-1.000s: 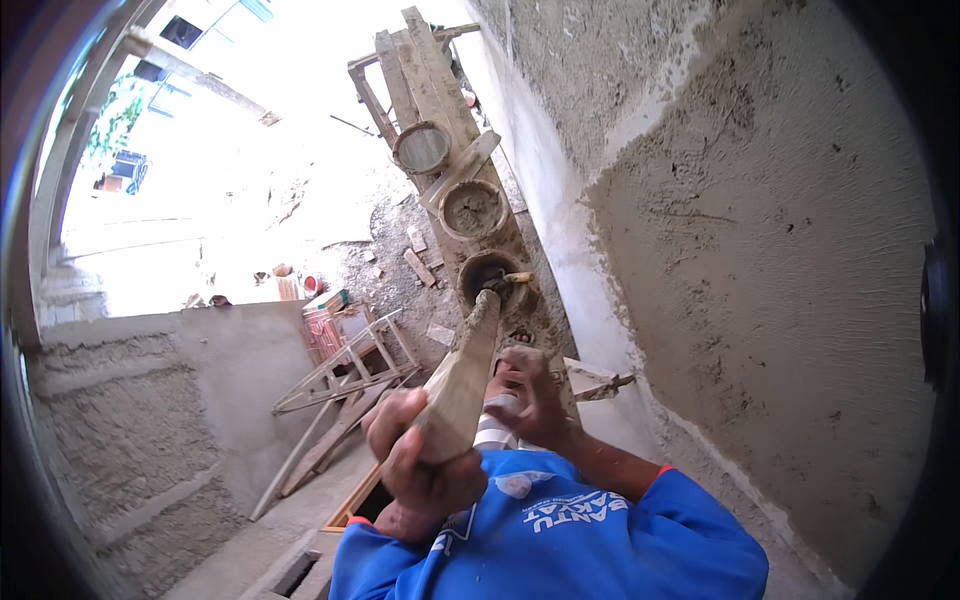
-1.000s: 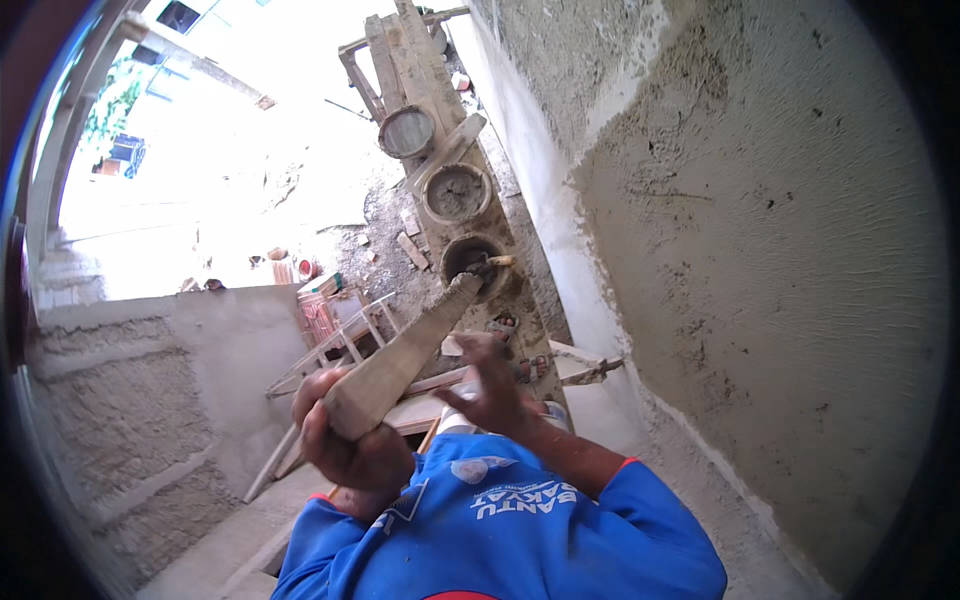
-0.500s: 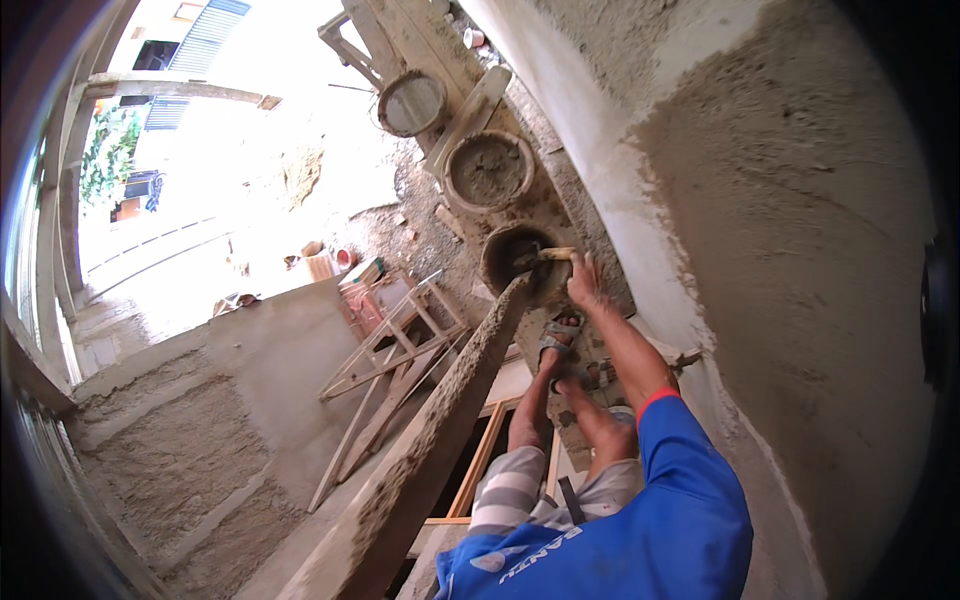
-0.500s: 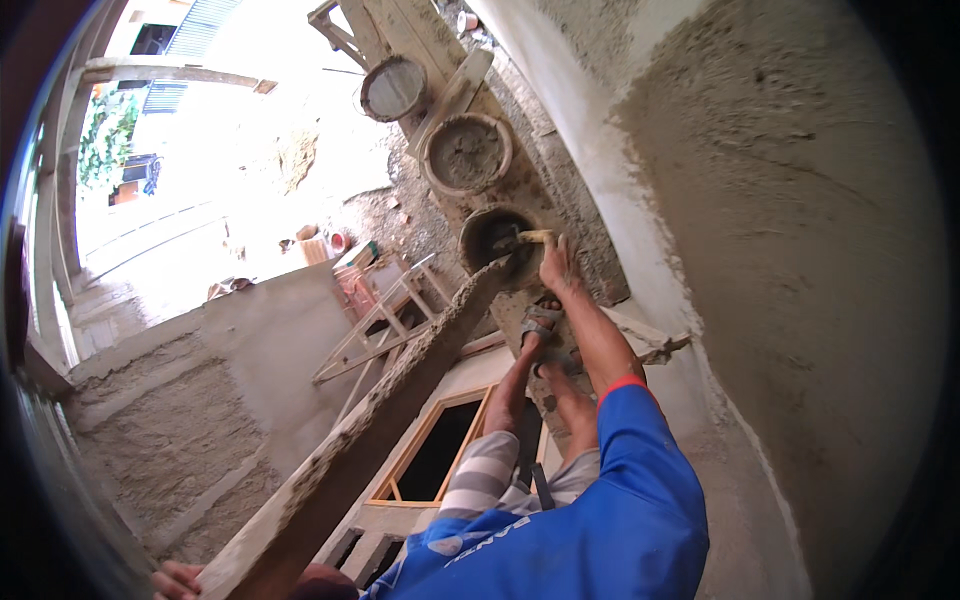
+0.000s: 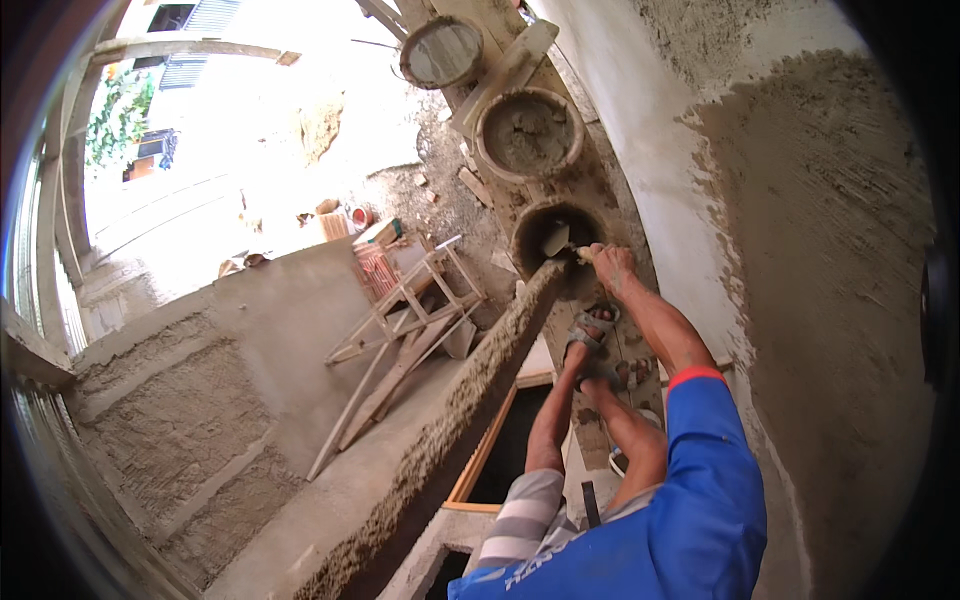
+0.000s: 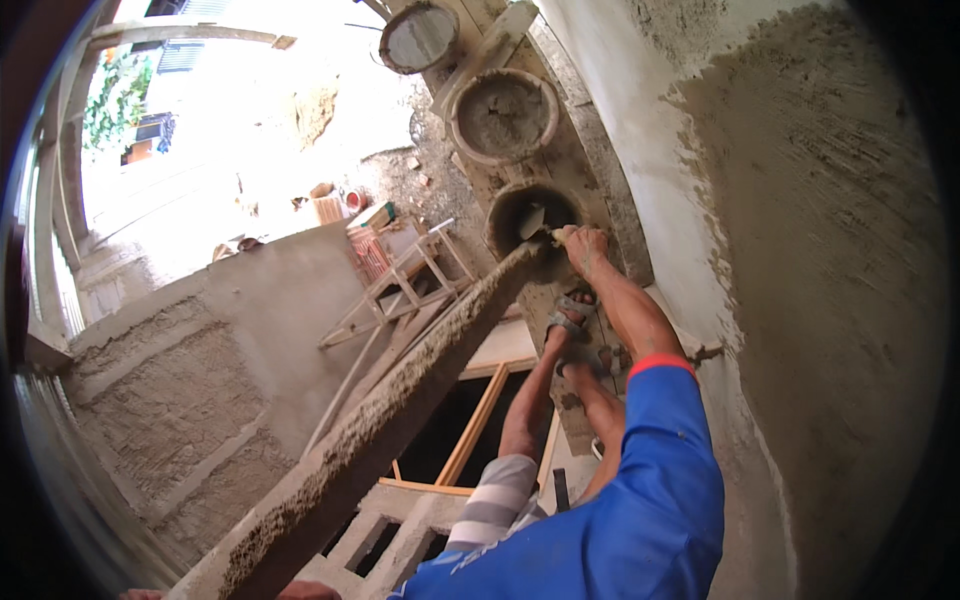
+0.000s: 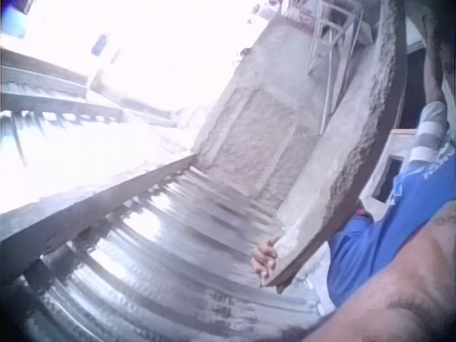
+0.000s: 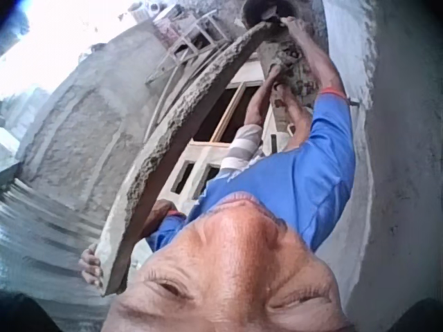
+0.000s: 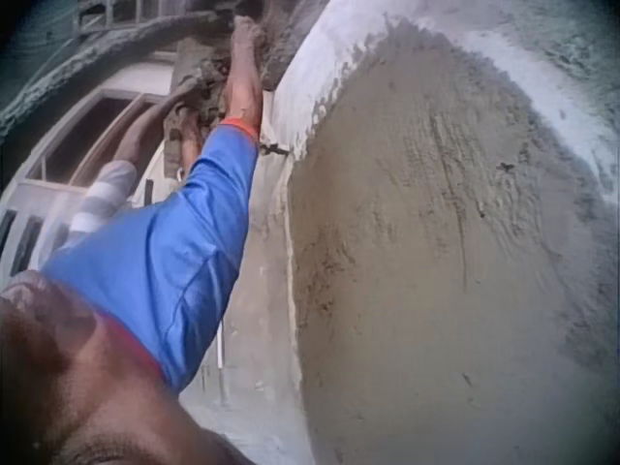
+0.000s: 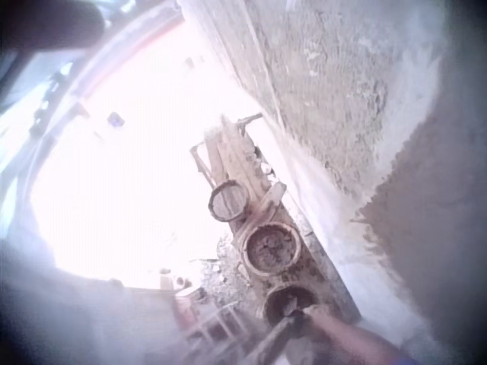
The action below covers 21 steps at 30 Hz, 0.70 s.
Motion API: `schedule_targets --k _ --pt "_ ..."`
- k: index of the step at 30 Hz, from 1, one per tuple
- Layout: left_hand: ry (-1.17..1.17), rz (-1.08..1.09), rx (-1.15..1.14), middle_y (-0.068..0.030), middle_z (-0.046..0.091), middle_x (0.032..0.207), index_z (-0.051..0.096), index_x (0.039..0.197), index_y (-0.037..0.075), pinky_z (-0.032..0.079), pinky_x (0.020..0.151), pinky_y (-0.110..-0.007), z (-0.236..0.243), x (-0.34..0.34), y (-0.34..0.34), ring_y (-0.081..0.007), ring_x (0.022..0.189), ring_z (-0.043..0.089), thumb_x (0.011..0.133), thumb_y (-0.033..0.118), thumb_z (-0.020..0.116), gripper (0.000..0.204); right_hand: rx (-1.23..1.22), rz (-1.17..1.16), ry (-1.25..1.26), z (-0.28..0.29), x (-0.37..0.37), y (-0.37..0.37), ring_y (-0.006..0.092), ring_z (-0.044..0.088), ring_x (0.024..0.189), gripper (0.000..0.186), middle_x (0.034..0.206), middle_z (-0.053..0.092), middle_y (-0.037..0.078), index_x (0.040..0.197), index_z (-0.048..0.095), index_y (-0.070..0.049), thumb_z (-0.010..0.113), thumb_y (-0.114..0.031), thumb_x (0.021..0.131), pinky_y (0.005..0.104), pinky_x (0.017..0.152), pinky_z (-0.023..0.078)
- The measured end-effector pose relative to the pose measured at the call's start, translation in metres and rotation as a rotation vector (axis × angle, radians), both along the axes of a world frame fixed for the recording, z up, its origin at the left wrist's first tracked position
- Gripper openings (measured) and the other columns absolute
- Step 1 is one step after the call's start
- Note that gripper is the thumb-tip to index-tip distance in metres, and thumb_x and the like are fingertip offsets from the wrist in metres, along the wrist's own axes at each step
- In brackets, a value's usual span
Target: The person applies plaster to a wall using a trowel and then smooths it with a long wooden board.
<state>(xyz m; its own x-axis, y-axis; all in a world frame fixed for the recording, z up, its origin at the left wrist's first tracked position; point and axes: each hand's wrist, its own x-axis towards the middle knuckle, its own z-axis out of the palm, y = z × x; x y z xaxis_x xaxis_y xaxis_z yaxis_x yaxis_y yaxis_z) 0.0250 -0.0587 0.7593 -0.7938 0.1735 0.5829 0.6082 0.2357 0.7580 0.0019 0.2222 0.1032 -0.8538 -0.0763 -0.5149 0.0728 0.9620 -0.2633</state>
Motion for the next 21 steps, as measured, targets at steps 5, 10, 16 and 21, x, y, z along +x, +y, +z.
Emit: schedule_targets --k 5,10,16,21 --pt "0.041 -0.011 0.024 0.0012 0.055 0.094 0.058 0.115 0.027 0.042 0.067 -0.033 0.012 0.008 -0.003 -0.0200 0.084 0.052 0.090 0.041 0.051 0.029 -0.009 -0.106 -0.090 0.041 0.032 0.014 0.0332 0.065 0.086 0.020 0.091 0.065 0.021 0.102 0.054 -0.005 0.055 -0.012 0.083 0.0488 0.072 0.050" --pt "0.096 -0.067 0.073 0.0006 0.055 0.094 0.057 0.117 0.028 0.043 0.067 -0.033 0.036 0.025 0.000 -0.0201 0.084 0.053 0.090 0.043 0.052 0.031 -0.667 -0.581 -0.229 0.133 0.076 0.039 0.0207 0.063 0.070 0.032 0.077 0.061 0.012 0.105 0.050 -0.001 0.059 -0.022 0.083 0.0362 0.058 0.048" --pt "0.147 -0.197 0.150 0.0001 0.054 0.092 0.057 0.116 0.029 0.044 0.066 -0.032 0.054 0.029 0.018 -0.0190 0.084 0.053 0.085 0.047 0.060 0.036 -1.247 -0.747 -0.391 0.345 0.109 0.076 0.0093 0.050 0.057 0.032 0.070 0.052 0.003 0.107 0.052 -0.001 0.054 -0.024 0.084 0.0228 0.048 0.041" --pt "0.133 -0.177 0.134 -0.0007 0.054 0.092 0.058 0.110 0.030 0.042 0.064 -0.027 0.058 0.046 0.038 -0.0170 0.082 0.054 0.074 0.054 0.072 0.045 -0.895 -0.188 0.213 0.533 0.128 0.081 0.0241 0.065 0.071 0.049 0.086 0.063 0.020 0.118 0.051 0.002 0.064 -0.021 0.077 0.0351 0.064 0.052"
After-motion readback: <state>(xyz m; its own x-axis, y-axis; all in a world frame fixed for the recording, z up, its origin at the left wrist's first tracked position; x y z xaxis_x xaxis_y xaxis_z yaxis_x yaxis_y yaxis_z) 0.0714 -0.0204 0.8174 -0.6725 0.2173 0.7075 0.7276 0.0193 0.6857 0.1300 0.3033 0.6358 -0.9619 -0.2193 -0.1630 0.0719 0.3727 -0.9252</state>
